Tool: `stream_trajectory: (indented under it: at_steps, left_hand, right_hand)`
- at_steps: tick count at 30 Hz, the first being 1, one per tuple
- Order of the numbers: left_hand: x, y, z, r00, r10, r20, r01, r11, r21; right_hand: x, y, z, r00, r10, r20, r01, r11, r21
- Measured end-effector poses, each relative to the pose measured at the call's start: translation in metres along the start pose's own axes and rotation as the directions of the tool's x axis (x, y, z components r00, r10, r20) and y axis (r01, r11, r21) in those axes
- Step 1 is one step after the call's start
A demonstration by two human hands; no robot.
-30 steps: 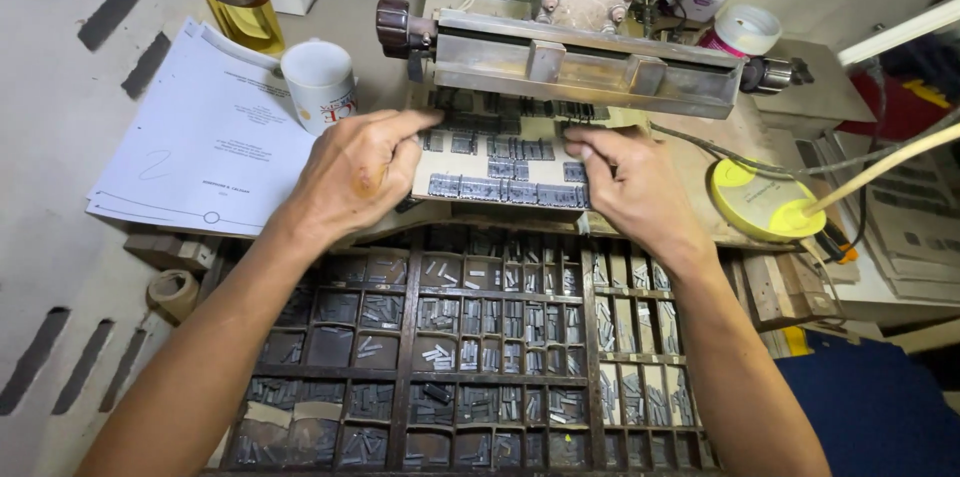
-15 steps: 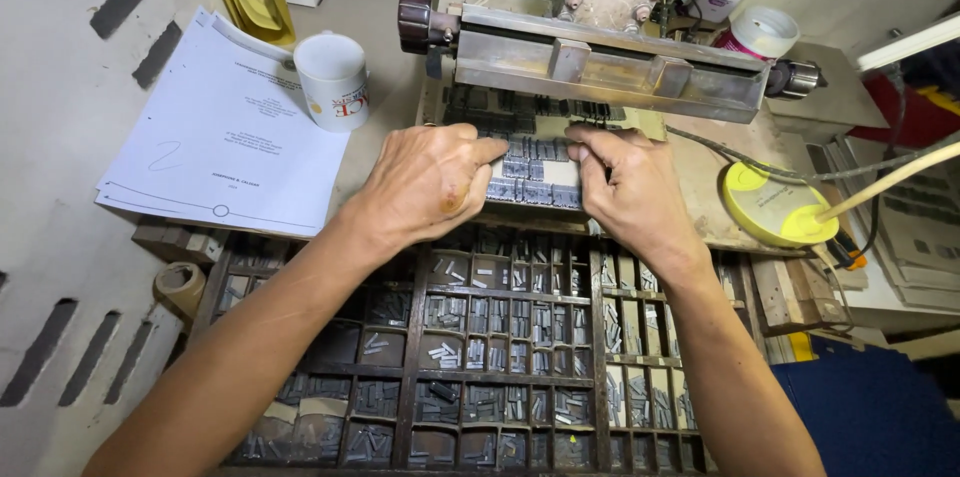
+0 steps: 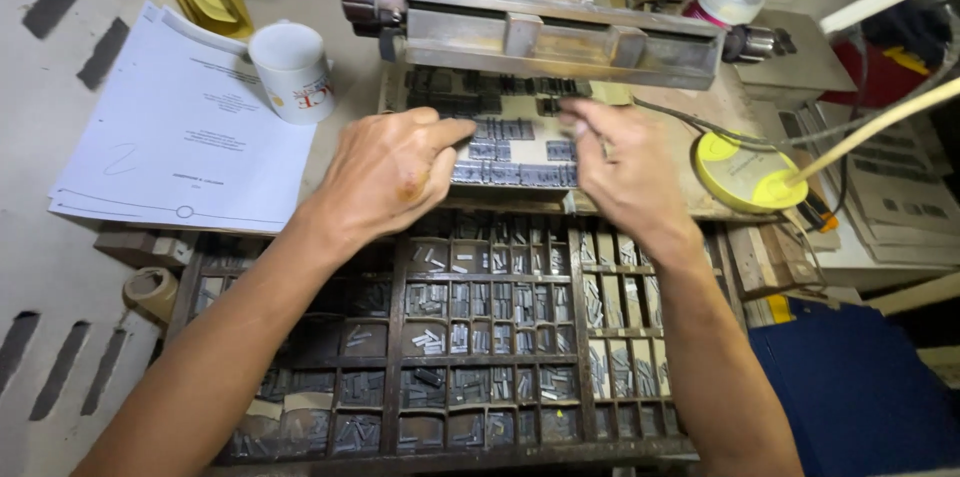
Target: Manually typesetting by picking up individual metal characters from a type case and arranging them in a frame according to a reference document.
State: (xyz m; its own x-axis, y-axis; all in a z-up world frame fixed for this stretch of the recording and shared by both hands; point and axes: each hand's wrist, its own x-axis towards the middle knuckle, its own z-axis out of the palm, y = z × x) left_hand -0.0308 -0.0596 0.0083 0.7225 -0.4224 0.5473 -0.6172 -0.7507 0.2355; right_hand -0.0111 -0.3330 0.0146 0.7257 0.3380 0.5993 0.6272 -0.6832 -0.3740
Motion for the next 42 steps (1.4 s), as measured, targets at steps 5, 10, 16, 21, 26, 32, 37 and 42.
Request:
stream_trajectory:
  at_steps: [5,10,16,21,26,32,37,42]
  left_hand:
    - [-0.052,0.022,-0.01,0.993,-0.057,-0.108,0.052,0.998,-0.046]
    - [-0.154,0.03,0.037,0.923,-0.356,-0.149,0.277,0.88,-0.386]
    - [-0.279,0.037,0.123,0.875,-0.484,-0.017,0.452,0.828,-0.332]
    - [-0.295,0.051,0.115,0.812,-0.584,-0.009,0.569,0.795,-0.209]
    - [-0.303,0.052,0.122,0.809,-0.587,-0.036,0.574,0.801,-0.167]
    - [-0.3,0.055,0.12,0.844,-0.523,-0.118,0.507,0.85,-0.143]
    - [-0.303,0.054,0.122,0.843,-0.529,-0.097,0.511,0.844,-0.163]
    - [-0.303,0.053,0.122,0.845,-0.524,-0.107,0.503,0.847,-0.174]
  right_hand:
    - [-0.06,-0.016,-0.054,0.986,0.132,-0.099,-0.131,0.991,0.022]
    - [-0.119,0.005,-0.051,0.923,0.359,-0.141,-0.342,0.931,0.129]
    - [-0.105,0.017,-0.054,0.98,0.18,-0.086,-0.181,0.984,-0.001]
    - [-0.064,0.029,-0.044,0.999,0.051,-0.017,-0.053,0.996,-0.076]
    - [-0.032,0.02,-0.039,0.985,0.124,0.119,-0.111,0.987,-0.113]
    - [-0.006,0.021,-0.021,0.961,0.002,0.276,0.034,0.991,-0.126]
    - [0.01,0.012,-0.007,0.938,-0.031,0.345,0.141,0.944,-0.297]
    - [0.012,-0.01,-0.01,0.905,0.093,0.415,0.082,0.92,-0.384]
